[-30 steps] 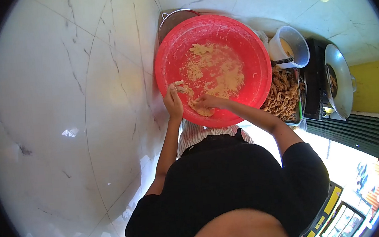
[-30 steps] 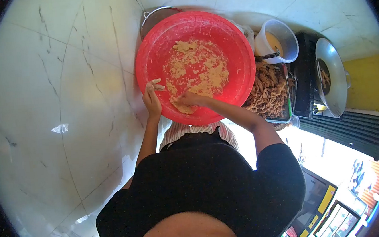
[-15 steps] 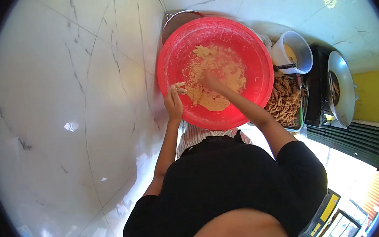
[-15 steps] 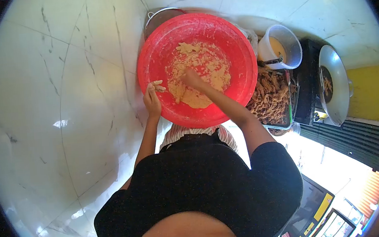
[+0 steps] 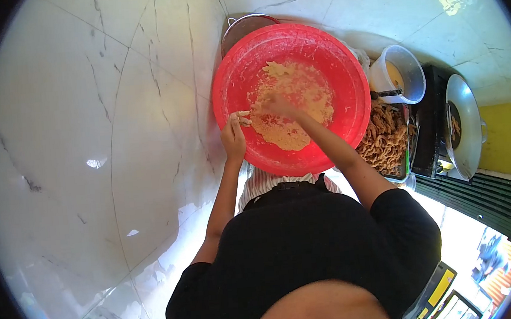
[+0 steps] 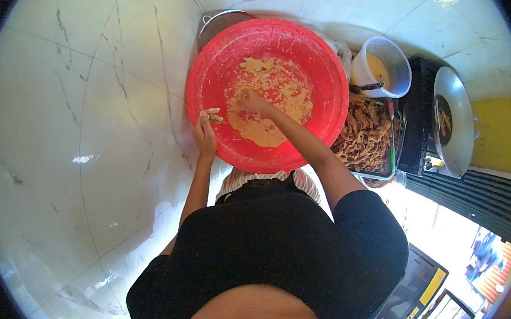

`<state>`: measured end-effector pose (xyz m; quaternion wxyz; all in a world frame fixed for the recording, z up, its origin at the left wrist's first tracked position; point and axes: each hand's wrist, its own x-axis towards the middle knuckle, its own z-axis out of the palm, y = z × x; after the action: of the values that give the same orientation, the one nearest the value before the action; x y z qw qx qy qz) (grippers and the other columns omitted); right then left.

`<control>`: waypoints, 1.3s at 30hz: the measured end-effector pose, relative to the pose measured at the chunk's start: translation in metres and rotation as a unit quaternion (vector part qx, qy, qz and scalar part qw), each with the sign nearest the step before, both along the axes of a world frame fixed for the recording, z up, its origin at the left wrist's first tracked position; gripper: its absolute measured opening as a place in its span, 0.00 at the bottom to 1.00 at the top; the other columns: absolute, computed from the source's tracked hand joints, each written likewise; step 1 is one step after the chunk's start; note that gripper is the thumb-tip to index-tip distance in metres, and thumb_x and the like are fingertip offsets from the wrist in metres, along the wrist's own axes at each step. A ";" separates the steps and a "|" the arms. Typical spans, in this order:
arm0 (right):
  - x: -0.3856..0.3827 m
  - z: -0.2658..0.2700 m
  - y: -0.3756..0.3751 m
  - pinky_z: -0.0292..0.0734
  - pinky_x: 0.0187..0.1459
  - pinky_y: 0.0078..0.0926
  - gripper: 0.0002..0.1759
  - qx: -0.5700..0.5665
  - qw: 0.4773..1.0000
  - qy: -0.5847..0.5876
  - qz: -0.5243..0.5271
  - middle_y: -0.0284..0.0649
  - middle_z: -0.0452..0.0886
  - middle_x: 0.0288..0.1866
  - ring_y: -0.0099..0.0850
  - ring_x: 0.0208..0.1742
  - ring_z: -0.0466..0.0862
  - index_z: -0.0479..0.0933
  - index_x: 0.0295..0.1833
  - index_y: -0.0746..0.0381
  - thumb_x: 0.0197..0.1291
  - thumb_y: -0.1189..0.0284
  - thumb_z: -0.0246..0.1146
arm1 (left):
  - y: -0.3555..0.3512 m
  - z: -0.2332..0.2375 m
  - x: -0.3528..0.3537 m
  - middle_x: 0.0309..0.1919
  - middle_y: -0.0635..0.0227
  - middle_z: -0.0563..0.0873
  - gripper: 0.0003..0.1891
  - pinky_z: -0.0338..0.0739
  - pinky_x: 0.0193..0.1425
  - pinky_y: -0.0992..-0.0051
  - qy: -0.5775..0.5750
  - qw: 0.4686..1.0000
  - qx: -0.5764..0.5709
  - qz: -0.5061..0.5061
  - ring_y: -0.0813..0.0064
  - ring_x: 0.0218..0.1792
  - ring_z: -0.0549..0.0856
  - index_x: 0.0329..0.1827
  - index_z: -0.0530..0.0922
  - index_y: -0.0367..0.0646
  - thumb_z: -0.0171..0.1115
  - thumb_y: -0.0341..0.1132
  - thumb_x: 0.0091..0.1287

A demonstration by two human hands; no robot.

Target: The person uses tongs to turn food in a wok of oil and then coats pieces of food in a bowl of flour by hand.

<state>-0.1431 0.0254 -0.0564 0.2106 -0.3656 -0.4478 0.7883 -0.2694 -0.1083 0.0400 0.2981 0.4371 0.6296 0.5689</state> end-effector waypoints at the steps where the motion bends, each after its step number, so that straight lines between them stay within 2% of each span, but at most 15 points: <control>1: 0.005 -0.008 0.014 0.75 0.38 0.37 0.12 0.001 1.000 0.001 0.001 0.54 0.75 0.44 0.38 0.42 0.79 0.70 0.43 0.71 0.50 0.79 0.57 | 0.001 -0.003 0.000 0.28 0.63 0.82 0.22 0.74 0.37 0.78 0.001 1.000 0.001 0.001 0.76 0.29 0.80 0.39 0.76 0.33 0.34 0.40 0.72; 3: 0.010 -0.020 0.033 0.74 0.34 0.31 0.12 0.411 0.893 -0.180 0.029 0.46 0.80 0.38 0.33 0.32 0.80 0.74 0.45 0.64 0.53 0.75 0.57 | 0.001 -0.008 -0.001 0.30 0.62 0.82 0.22 0.75 0.37 0.77 -0.006 1.000 0.006 0.001 0.76 0.30 0.80 0.39 0.76 0.33 0.34 0.40 0.72; 7: 0.007 -0.025 0.018 0.73 0.39 0.32 0.15 0.570 0.794 -0.201 -0.059 0.44 0.79 0.41 0.38 0.37 0.79 0.74 0.48 0.63 0.51 0.76 0.56 | 0.001 -0.009 -0.002 0.32 0.62 0.82 0.22 0.76 0.36 0.77 0.008 1.000 0.014 -0.002 0.76 0.30 0.80 0.39 0.76 0.33 0.34 0.40 0.72; 9: 0.003 0.009 -0.011 0.71 0.44 0.34 0.17 0.469 0.856 -0.212 0.043 0.46 0.77 0.42 0.42 0.43 0.77 0.74 0.48 0.63 0.49 0.79 0.57 | 0.001 -0.009 -0.001 0.32 0.61 0.82 0.22 0.75 0.37 0.77 -0.004 1.000 0.007 0.002 0.76 0.30 0.80 0.39 0.76 0.33 0.34 0.40 0.72; 13: -0.003 -0.026 -0.031 0.65 0.57 0.28 0.17 0.551 0.830 -0.068 0.056 0.48 0.73 0.56 0.37 0.58 0.72 0.72 0.52 0.67 0.58 0.74 0.52 | 0.000 -0.005 -0.001 0.31 0.61 0.82 0.22 0.75 0.38 0.77 0.006 1.000 0.006 -0.001 0.76 0.30 0.80 0.38 0.76 0.33 0.34 0.40 0.72; 15: 0.009 0.003 -0.043 0.62 0.60 0.29 0.18 0.239 0.951 -0.031 0.194 0.47 0.71 0.58 0.37 0.59 0.70 0.72 0.53 0.67 0.60 0.71 0.49 | 0.000 -0.001 -0.001 0.31 0.61 0.82 0.23 0.74 0.39 0.77 0.004 1.000 -0.012 0.000 0.76 0.30 0.80 0.38 0.77 0.33 0.34 0.40 0.72; 18: 0.040 -0.043 -0.025 0.59 0.62 0.30 0.22 0.099 0.941 -0.059 0.319 0.49 0.68 0.60 0.38 0.61 0.69 0.68 0.56 0.71 0.61 0.67 0.47 | 0.001 -0.002 0.002 0.30 0.61 0.82 0.23 0.74 0.38 0.77 -0.012 1.000 0.012 0.010 0.76 0.30 0.80 0.37 0.77 0.33 0.34 0.40 0.72; 19: 0.054 -0.052 -0.027 0.59 0.62 0.30 0.22 0.099 0.940 -0.060 0.320 0.49 0.68 0.60 0.38 0.61 0.69 0.68 0.56 0.71 0.61 0.67 0.47 | 0.001 -0.002 0.002 0.30 0.61 0.82 0.23 0.74 0.38 0.77 -0.013 1.000 0.012 0.010 0.76 0.30 0.80 0.37 0.77 0.33 0.34 0.40 0.72; 21: 0.078 -0.062 -0.040 0.61 0.61 0.30 0.19 0.461 0.820 -0.074 0.332 0.52 0.72 0.53 0.42 0.59 0.69 0.70 0.49 0.71 0.60 0.67 0.46 | 0.001 -0.004 0.003 0.31 0.61 0.82 0.23 0.74 0.38 0.77 -0.012 1.000 0.007 0.024 0.76 0.30 0.80 0.37 0.77 0.32 0.34 0.40 0.72; 25: 0.082 -0.042 -0.096 0.62 0.59 0.35 0.24 0.545 0.728 -0.292 0.295 0.55 0.71 0.52 0.45 0.58 0.68 0.65 0.56 0.70 0.59 0.63 0.52 | 0.002 -0.005 0.004 0.30 0.62 0.83 0.20 0.74 0.36 0.78 -0.025 0.999 0.027 0.031 0.77 0.29 0.81 0.38 0.77 0.33 0.38 0.39 0.71; 27: 0.052 0.006 -0.098 0.63 0.58 0.36 0.32 0.235 0.784 -0.420 0.391 0.53 0.66 0.59 0.43 0.60 0.66 0.61 0.61 0.67 0.56 0.58 0.57 | 0.001 0.002 0.006 0.30 0.63 0.83 0.21 0.74 0.36 0.78 -0.029 0.999 0.022 0.029 0.77 0.29 0.80 0.37 0.78 0.33 0.38 0.39 0.71; 31: 0.049 0.049 -0.076 0.71 0.47 0.39 0.29 0.043 0.892 -0.289 0.345 0.52 0.73 0.51 0.37 0.56 0.71 0.67 0.55 0.68 0.55 0.59 0.59 | 0.003 -0.003 0.004 0.31 0.61 0.82 0.23 0.74 0.38 0.77 -0.007 1.000 0.011 0.014 0.77 0.29 0.80 0.36 0.77 0.32 0.35 0.41 0.72; 33: 0.054 0.064 -0.063 0.72 0.46 0.31 0.31 -0.081 0.936 -0.228 0.256 0.43 0.69 0.56 0.34 0.56 0.68 0.65 0.59 0.61 0.54 0.56 0.60 | 0.001 0.000 0.004 0.30 0.61 0.82 0.23 0.74 0.38 0.77 -0.011 1.000 0.004 0.014 0.77 0.29 0.80 0.36 0.77 0.33 0.35 0.41 0.72; 37: 0.071 0.071 -0.046 0.71 0.48 0.32 0.31 -0.155 0.971 -0.133 0.122 0.42 0.70 0.56 0.34 0.57 0.68 0.67 0.59 0.60 0.54 0.54 0.60 | 0.001 -0.002 0.003 0.31 0.61 0.82 0.23 0.74 0.38 0.77 -0.003 1.000 0.001 0.007 0.77 0.30 0.80 0.37 0.77 0.33 0.35 0.41 0.72; 39: 0.081 0.073 -0.025 0.69 0.54 0.33 0.32 -0.005 0.941 -0.155 0.300 0.43 0.65 0.62 0.34 0.60 0.66 0.66 0.61 0.60 0.55 0.52 0.57 | 0.000 0.000 0.003 0.31 0.61 0.82 0.23 0.74 0.39 0.77 -0.003 1.000 -0.003 0.007 0.76 0.30 0.80 0.37 0.77 0.33 0.35 0.41 0.72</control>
<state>-0.0618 0.0001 0.0169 -0.1098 -0.3334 -0.5597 0.7507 -0.2663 -0.1081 0.0404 0.2973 0.4296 0.6336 0.5706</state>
